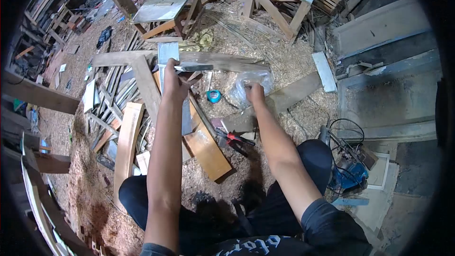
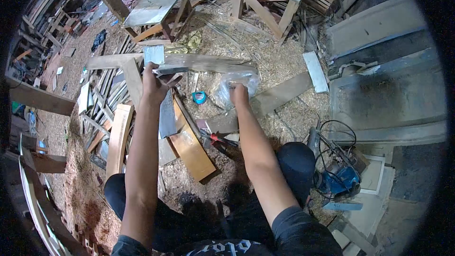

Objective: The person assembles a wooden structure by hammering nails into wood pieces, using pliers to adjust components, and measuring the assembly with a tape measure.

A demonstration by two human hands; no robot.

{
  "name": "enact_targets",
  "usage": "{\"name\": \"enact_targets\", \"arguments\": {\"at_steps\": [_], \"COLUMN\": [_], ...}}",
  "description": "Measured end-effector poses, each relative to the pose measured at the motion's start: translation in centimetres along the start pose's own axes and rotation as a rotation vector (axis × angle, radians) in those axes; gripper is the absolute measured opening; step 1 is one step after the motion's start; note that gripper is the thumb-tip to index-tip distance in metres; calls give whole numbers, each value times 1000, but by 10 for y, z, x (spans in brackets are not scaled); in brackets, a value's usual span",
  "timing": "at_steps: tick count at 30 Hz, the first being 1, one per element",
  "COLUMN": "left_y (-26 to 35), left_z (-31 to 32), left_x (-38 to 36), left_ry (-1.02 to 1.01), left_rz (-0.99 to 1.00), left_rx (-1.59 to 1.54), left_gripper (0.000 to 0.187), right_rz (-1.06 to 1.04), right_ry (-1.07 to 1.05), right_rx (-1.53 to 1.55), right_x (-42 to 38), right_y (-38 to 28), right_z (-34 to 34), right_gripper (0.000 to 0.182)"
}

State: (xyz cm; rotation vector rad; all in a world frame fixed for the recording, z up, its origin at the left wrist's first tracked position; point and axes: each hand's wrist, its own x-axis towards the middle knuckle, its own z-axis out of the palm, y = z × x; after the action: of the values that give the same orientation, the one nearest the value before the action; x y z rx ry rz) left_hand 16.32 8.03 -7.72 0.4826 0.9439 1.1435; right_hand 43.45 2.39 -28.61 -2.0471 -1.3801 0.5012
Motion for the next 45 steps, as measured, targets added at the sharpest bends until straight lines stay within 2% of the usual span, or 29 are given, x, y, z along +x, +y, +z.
{"name": "enact_targets", "arguments": {"at_steps": [2, 4, 6, 7, 10, 11, 12, 14, 15, 16, 18, 19, 22, 23, 26, 29, 32, 35, 36, 37, 40, 42, 44, 45], "left_y": [-14, -28, -49, -67, -113, -123, -167, -208, -222, -234, -260, -257, -256, -264, -265, -270, -252, -229, -222, -211, -175, -164, -151, -159], "left_z": [13, 20, 35, 35, 65, 77, 56, 66, 61, 57, 40, 20, 14, 3, -6, -13, -6, -11, -14, -12, 1, -3, -7, -19], "left_x": [-3, 4, 13, 32, 48, 46, 89, 95, 95, 94, 84, 78, 29, 35, 46, 62, 59, 68, 69, 59, 29, 24, 18, 28], "left_ry": [50, 77, 123, 120, 263, 361, 319, 490, 496, 503, 457, 341, 99, -38, -118, -102, -75, -172, -204, -208, -139, -84, 40, 109], "left_rz": [-6, -29, 1, 9, 131, 8, 201, 270, 265, 261, 547, 419, 622, 826, 631, 606, 307, 331, 331, 581, 634, 857, 1088, 1042], "left_rx": [82, 179, 180, 176, 131, 138, 180, 205, 292, 379, 407, 650, 1140, 1134, 1259, 1413, 1295, 1301, 1303, 1268, 1239, 1377, 1631, 1640], "left_gripper": [47, 54, 50, 45, 40, 40, 40, 43, 45, 47, 20, 17, 17, 21, 24, 26, 30, 34, 34, 32, 27, 26, 31, 35], "right_rz": [-77, -64, -43, 87, 82, 66, 86, 135, 109, 102, 90, 225, 272, 265, 216, 194, 183, 278, 238, 201, 57, -9, 71, 110], "right_ry": [33, 51, 127, 86, 109, -16, -37, -91, -47, -52, -68, -107, 0, -4, -38, 60, 231, 290, 232, 172, 85, 51, 13, -5], "right_rx": [4, 8, 27, 42, 7, 2, 11, 32, -76, -54, -11, 45, 62, 66, -19, 96, 185, 342, 290, 234, 72, -38, -37, -34], "right_x": [-3, -3, -6, -9, -2, 1, 0, -7, -3, 0, 3, 10, 1, -5, -6, -14, -14, -21, -21, -21, -13, -10, -7, -7], "right_y": [11, 19, 21, 8, 22, 27, 23, 9, 24, 31, 45, 44, 28, 13, 9, 3, 23, 7, 7, 11, 25, 21, 14, 8], "right_z": [14, 29, 37, 28, 40, 39, 30, 20, 40, 45, 52, 56, 48, 37, 32, 21, 47, 28, 26, 23, 25, 27, 21, 18], "right_gripper": [29, 32, 33, 33, 34, 38, 37, 35, 34, 32, 31, 27, 23, 19, 15, 11, 15, 18, 18, 18, 20, 20, 20, 20]}}
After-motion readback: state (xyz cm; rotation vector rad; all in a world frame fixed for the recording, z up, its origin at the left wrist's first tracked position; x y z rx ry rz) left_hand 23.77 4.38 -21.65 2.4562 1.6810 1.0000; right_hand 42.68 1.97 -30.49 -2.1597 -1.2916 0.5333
